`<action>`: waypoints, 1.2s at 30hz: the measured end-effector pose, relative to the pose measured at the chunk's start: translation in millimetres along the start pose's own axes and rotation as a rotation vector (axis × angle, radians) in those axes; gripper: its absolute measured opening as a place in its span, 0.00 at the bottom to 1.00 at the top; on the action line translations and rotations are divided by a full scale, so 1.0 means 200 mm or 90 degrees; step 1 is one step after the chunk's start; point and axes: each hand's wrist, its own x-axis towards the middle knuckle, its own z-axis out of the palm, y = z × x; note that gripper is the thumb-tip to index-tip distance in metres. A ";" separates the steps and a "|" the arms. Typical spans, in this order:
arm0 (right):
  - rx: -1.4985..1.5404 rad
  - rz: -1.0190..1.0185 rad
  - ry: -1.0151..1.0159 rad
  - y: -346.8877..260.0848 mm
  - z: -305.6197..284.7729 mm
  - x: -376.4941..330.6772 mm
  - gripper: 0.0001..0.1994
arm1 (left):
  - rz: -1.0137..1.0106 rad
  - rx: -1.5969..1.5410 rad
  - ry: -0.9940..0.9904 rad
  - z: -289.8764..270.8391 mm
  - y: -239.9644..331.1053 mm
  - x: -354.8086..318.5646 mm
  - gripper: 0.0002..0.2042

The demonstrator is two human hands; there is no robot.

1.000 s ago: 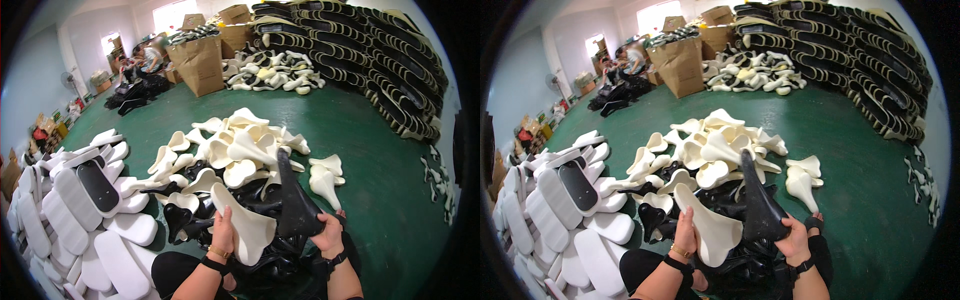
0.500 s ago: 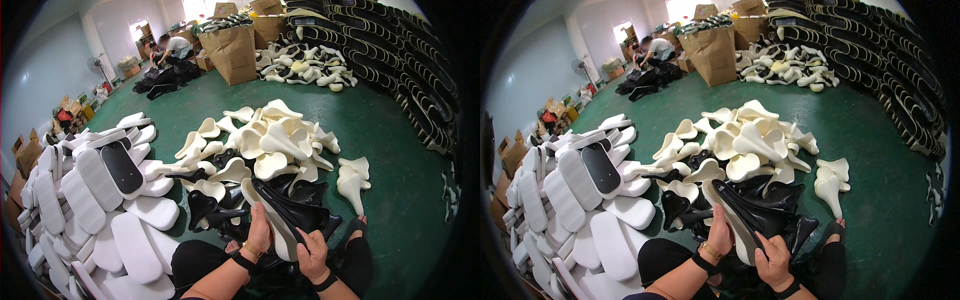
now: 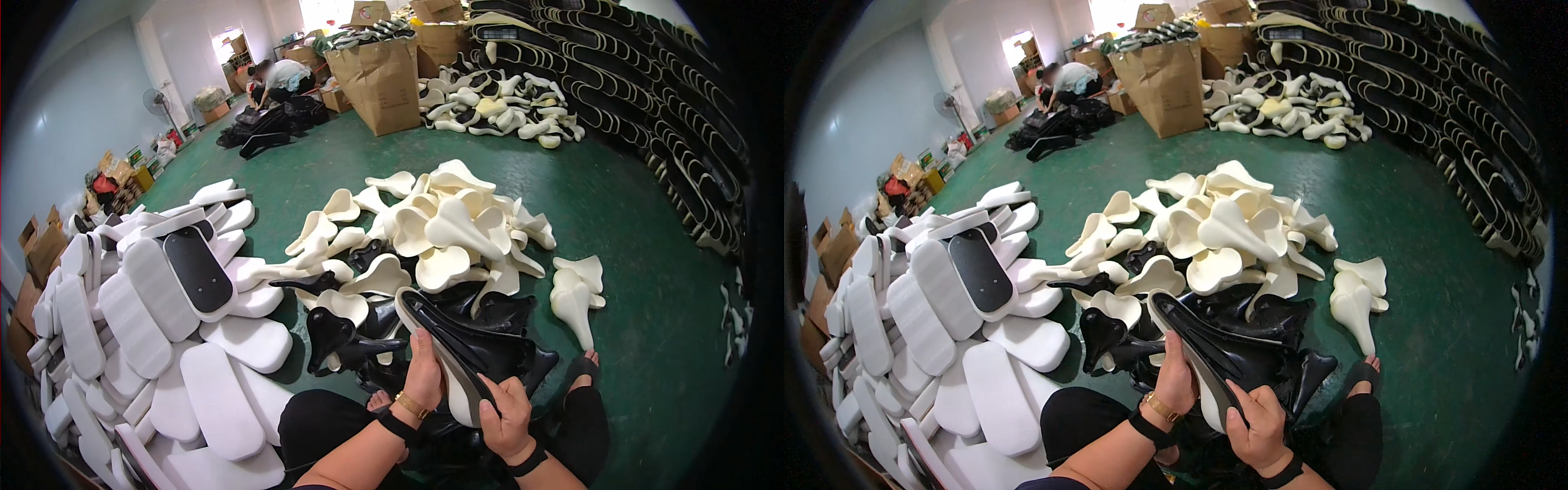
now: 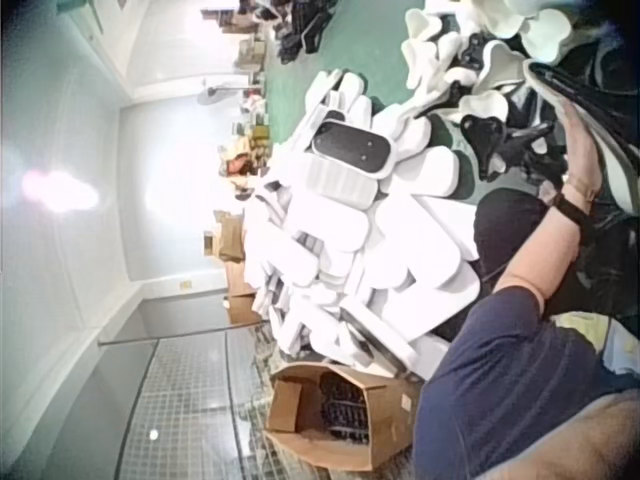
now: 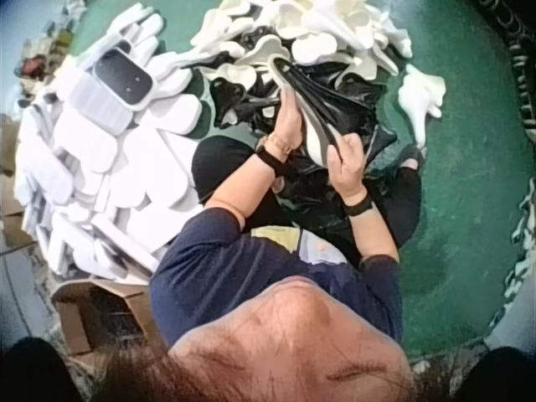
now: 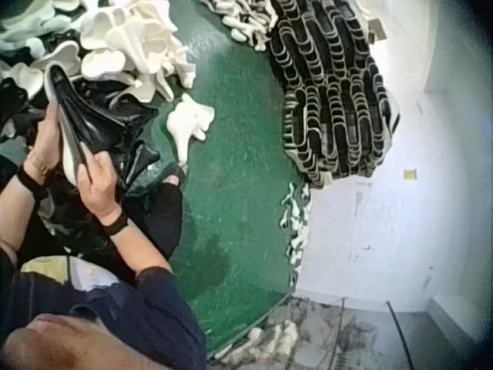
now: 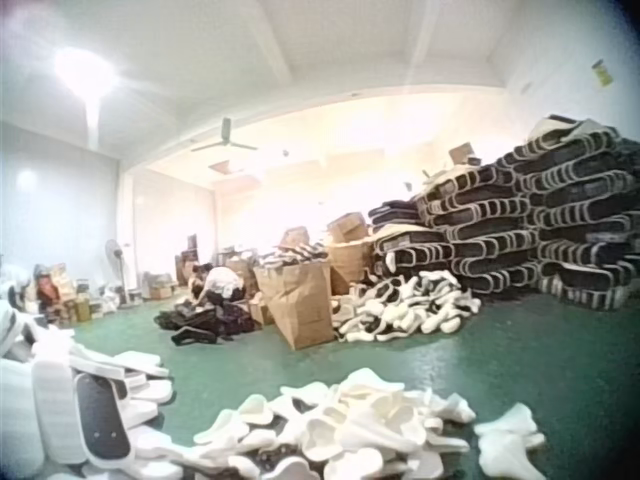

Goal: The recorder sits on the floor and sorts bicycle seat foam pads and plastic base components into separate piles.

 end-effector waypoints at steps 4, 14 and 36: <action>-0.001 0.001 0.002 0.00 0.01 0.01 0.17 | -0.011 -0.001 -0.013 0.02 0.00 0.00 0.29; -0.024 0.017 -0.004 -0.07 0.02 -0.01 0.17 | 0.009 -0.003 0.007 0.01 -0.05 0.00 0.25; -0.044 -0.021 0.008 -0.03 0.01 0.01 0.17 | 0.011 -0.004 0.000 0.04 0.01 -0.02 0.32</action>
